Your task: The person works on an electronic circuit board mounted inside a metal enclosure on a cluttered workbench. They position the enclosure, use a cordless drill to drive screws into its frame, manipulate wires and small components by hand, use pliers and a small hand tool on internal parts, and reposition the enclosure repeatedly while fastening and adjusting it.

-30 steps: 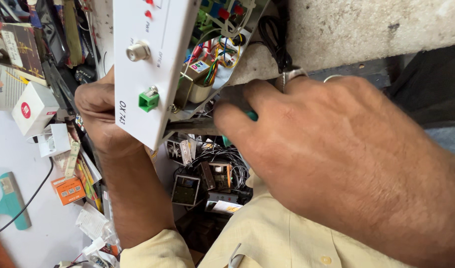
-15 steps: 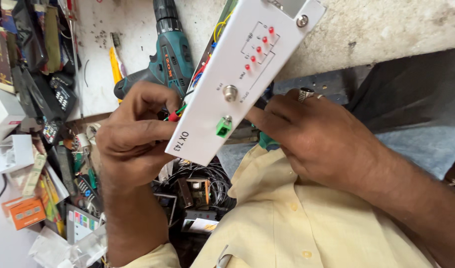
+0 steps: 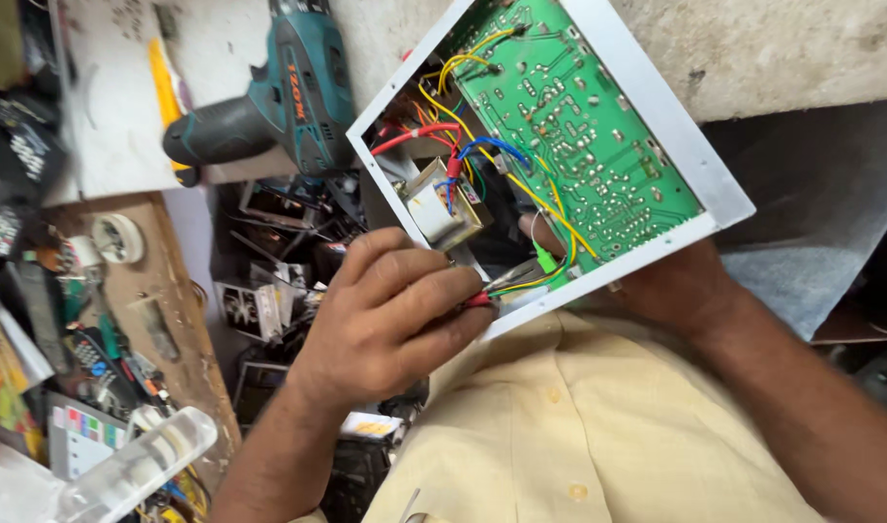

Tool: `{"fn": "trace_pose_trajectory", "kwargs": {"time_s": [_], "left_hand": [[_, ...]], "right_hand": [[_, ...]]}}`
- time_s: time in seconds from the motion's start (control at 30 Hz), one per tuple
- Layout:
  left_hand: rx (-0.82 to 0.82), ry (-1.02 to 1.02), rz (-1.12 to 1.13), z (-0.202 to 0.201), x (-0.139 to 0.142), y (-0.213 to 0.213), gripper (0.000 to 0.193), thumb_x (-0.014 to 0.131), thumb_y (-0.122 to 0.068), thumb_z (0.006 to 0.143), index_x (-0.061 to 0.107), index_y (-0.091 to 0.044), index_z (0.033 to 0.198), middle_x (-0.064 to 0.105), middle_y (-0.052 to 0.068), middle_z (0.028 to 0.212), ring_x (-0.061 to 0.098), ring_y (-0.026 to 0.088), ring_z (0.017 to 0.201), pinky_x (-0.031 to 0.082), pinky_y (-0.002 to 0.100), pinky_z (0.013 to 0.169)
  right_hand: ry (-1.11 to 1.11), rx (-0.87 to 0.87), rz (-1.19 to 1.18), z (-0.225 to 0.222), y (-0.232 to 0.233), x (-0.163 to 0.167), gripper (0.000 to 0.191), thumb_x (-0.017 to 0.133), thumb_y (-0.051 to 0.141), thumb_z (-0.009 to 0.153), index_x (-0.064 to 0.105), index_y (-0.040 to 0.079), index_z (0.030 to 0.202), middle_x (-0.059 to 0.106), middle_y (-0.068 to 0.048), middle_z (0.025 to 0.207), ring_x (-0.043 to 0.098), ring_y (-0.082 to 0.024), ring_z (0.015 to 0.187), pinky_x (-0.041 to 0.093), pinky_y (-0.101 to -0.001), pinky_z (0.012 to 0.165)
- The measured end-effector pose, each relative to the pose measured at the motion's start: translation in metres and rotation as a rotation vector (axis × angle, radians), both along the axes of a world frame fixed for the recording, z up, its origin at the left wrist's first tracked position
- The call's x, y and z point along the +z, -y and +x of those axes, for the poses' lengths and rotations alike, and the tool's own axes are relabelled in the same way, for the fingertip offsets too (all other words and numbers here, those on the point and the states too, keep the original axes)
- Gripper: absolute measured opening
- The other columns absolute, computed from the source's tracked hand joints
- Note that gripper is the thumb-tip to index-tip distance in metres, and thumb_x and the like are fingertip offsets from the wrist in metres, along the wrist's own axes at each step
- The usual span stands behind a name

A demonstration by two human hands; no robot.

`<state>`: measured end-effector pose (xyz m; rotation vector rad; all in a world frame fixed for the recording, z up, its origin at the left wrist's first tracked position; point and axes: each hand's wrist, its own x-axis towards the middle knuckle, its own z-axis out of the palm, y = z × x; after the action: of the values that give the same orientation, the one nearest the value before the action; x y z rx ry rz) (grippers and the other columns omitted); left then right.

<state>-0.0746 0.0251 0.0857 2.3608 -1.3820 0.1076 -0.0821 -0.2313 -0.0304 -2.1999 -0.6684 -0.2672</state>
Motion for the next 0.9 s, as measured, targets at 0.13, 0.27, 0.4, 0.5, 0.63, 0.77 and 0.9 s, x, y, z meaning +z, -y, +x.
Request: {"fn": "trace_pose_trajectory", "kwargs": {"time_s": [0.13, 0.27, 0.4, 0.5, 0.63, 0.77, 0.9], "left_hand": [[0.041, 0.065, 0.034, -0.006, -0.018, -0.001, 0.015, 0.077, -0.015, 0.096, 0.076, -0.013, 0.111, 0.070, 0.003, 0.123, 0.062, 0.019, 0.110, 0.047, 0.038, 0.092], [0.022, 0.036, 0.087, -0.004, -0.022, -0.009, 0.018, 0.075, -0.020, 0.093, 0.076, -0.015, 0.110, 0.071, 0.002, 0.124, 0.062, 0.019, 0.112, 0.046, 0.038, 0.094], [0.056, 0.015, 0.071, 0.001, -0.025, -0.010, 0.015, 0.075, -0.024, 0.092, 0.075, -0.018, 0.106, 0.073, 0.001, 0.121, 0.061, 0.019, 0.111, 0.044, 0.038, 0.092], [0.070, 0.007, 0.055, 0.005, -0.028, -0.009, 0.014, 0.076, -0.025, 0.091, 0.074, -0.019, 0.104, 0.074, 0.001, 0.118, 0.061, 0.020, 0.110, 0.043, 0.039, 0.091], [0.089, 0.022, 0.029, 0.004, -0.030, -0.010, 0.012, 0.079, -0.024, 0.093, 0.074, -0.018, 0.102, 0.076, 0.002, 0.115, 0.061, 0.019, 0.108, 0.044, 0.038, 0.091], [0.049, 0.097, 0.059, 0.006, -0.036, -0.011, 0.011, 0.079, -0.019, 0.094, 0.075, -0.016, 0.103, 0.076, 0.001, 0.112, 0.062, 0.018, 0.106, 0.045, 0.034, 0.087], [0.027, 0.107, 0.121, 0.012, -0.031, -0.008, 0.010, 0.078, -0.018, 0.092, 0.073, -0.015, 0.101, 0.077, 0.001, 0.113, 0.063, 0.017, 0.102, 0.046, 0.032, 0.080]], "right_hand": [[-0.573, -0.021, 0.469, -0.003, -0.012, -0.020, 0.029, 0.074, 0.020, 0.097, 0.069, 0.006, 0.121, 0.075, -0.007, 0.111, 0.072, -0.020, 0.095, 0.060, -0.0349, 0.080], [-0.414, 0.015, 0.260, 0.007, -0.014, -0.032, 0.031, 0.075, 0.020, 0.096, 0.070, 0.005, 0.122, 0.075, -0.008, 0.113, 0.071, -0.020, 0.098, 0.059, -0.0357, 0.082], [-0.351, 0.038, 0.202, 0.019, -0.014, -0.039, 0.032, 0.075, 0.021, 0.096, 0.070, 0.005, 0.122, 0.074, -0.008, 0.113, 0.071, -0.021, 0.098, 0.059, -0.0360, 0.082], [-0.343, 0.043, 0.179, 0.022, -0.012, -0.043, 0.032, 0.075, 0.022, 0.095, 0.070, 0.005, 0.122, 0.074, -0.008, 0.113, 0.071, -0.021, 0.098, 0.059, -0.0363, 0.082], [-0.338, 0.039, 0.159, 0.021, -0.006, -0.048, 0.033, 0.076, 0.023, 0.095, 0.070, 0.005, 0.122, 0.074, -0.008, 0.113, 0.070, -0.021, 0.098, 0.058, -0.0366, 0.082], [-0.345, 0.035, 0.131, 0.018, 0.006, -0.051, 0.033, 0.076, 0.023, 0.094, 0.070, 0.006, 0.122, 0.074, -0.008, 0.113, 0.070, -0.021, 0.098, 0.058, -0.0369, 0.082], [-0.355, 0.038, 0.111, 0.011, 0.011, -0.053, 0.034, 0.076, 0.024, 0.094, 0.070, 0.006, 0.122, 0.074, -0.008, 0.113, 0.070, -0.022, 0.098, 0.058, -0.0373, 0.082]]}}
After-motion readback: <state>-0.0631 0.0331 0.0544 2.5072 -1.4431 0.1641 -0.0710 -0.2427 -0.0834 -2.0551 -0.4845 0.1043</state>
